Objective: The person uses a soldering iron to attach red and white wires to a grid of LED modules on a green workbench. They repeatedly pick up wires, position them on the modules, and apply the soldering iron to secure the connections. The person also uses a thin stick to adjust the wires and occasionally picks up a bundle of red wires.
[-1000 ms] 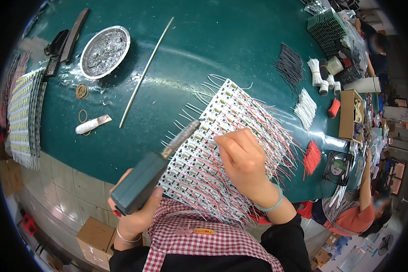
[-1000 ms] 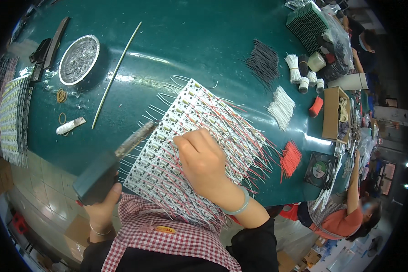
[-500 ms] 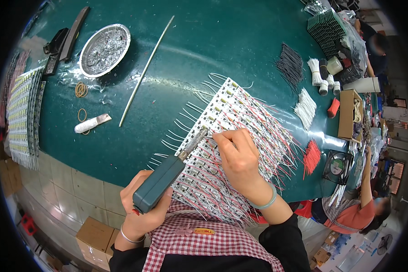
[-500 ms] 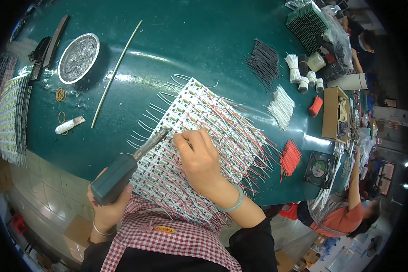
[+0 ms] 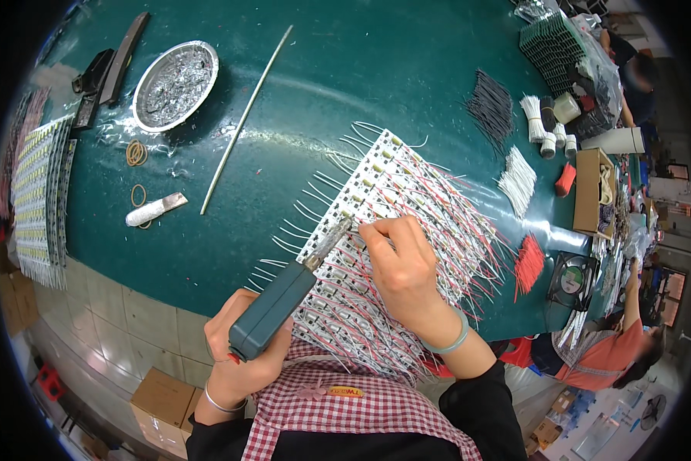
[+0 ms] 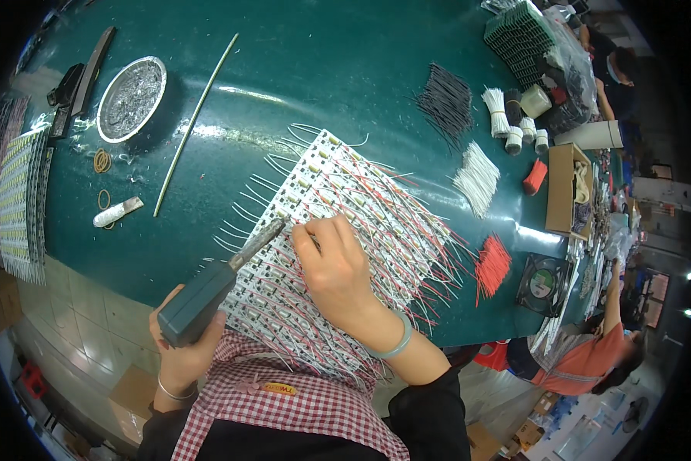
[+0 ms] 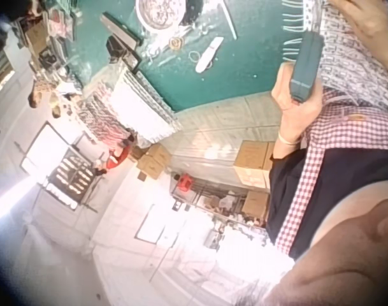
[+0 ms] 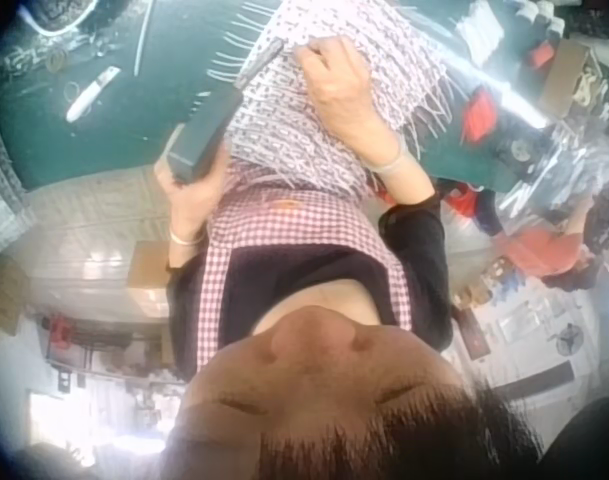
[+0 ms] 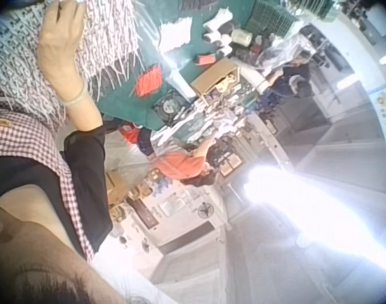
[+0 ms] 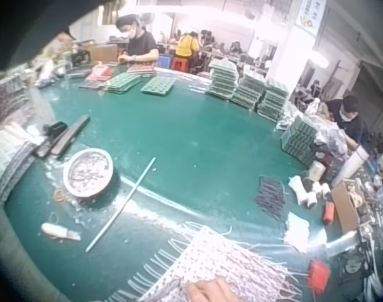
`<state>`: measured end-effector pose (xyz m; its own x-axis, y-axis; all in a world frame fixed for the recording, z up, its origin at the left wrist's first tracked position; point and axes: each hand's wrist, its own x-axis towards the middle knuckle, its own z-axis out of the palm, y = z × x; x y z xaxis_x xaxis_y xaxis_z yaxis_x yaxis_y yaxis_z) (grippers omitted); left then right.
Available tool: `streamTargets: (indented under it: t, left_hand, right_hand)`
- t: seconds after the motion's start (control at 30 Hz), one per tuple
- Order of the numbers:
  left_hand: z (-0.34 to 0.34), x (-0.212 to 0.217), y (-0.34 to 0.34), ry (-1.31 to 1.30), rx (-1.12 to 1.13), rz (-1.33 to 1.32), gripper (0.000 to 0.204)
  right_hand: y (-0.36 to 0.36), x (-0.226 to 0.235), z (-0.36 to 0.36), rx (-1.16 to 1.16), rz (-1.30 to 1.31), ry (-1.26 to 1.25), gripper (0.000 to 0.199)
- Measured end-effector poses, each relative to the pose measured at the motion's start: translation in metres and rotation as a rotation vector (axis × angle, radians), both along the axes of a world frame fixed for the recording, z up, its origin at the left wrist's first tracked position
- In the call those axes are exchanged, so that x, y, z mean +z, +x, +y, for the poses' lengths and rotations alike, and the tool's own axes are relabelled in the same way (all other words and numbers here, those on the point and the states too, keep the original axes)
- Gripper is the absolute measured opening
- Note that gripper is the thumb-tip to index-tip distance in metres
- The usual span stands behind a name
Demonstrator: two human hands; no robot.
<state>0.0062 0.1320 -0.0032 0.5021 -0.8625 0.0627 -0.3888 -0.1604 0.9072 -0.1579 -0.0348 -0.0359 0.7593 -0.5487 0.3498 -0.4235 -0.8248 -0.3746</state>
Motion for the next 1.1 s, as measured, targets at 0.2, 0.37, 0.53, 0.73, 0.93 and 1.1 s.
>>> streamTargets:
  t: [0.2, 0.37, 0.53, 0.73, 0.93, 1.1]
  left_hand:
    - [0.005, -0.001, 0.0, 0.009, 0.037, 0.007, 0.016]
    - [0.01, -0.006, -0.001, -0.015, 0.072, 0.094, 0.018]
    - [0.008, -0.004, -0.002, -0.012, 0.079, 0.111, 0.017]
    - [0.005, -0.002, -0.001, -0.011, 0.033, 0.04, 0.018]
    - [0.003, -0.002, -0.002, -0.001, 0.024, 0.058, 0.018]
    - [0.002, -0.005, -0.002, -0.006, 0.023, 0.04, 0.016]
  right_hand:
    - [0.0, 0.0, 0.0, 0.004, 0.001, 0.007, 0.029]
    - [0.001, 0.0, 0.0, 0.003, -0.005, 0.0, 0.028]
    - [0.002, 0.001, 0.002, -0.007, 0.0, 0.005, 0.028]
    - [0.002, 0.001, 0.002, -0.014, -0.007, 0.011, 0.029]
    - [0.002, 0.001, 0.002, -0.016, 0.002, 0.014, 0.031]
    - [0.002, -0.001, 0.003, -0.02, 0.009, -0.011, 0.033]
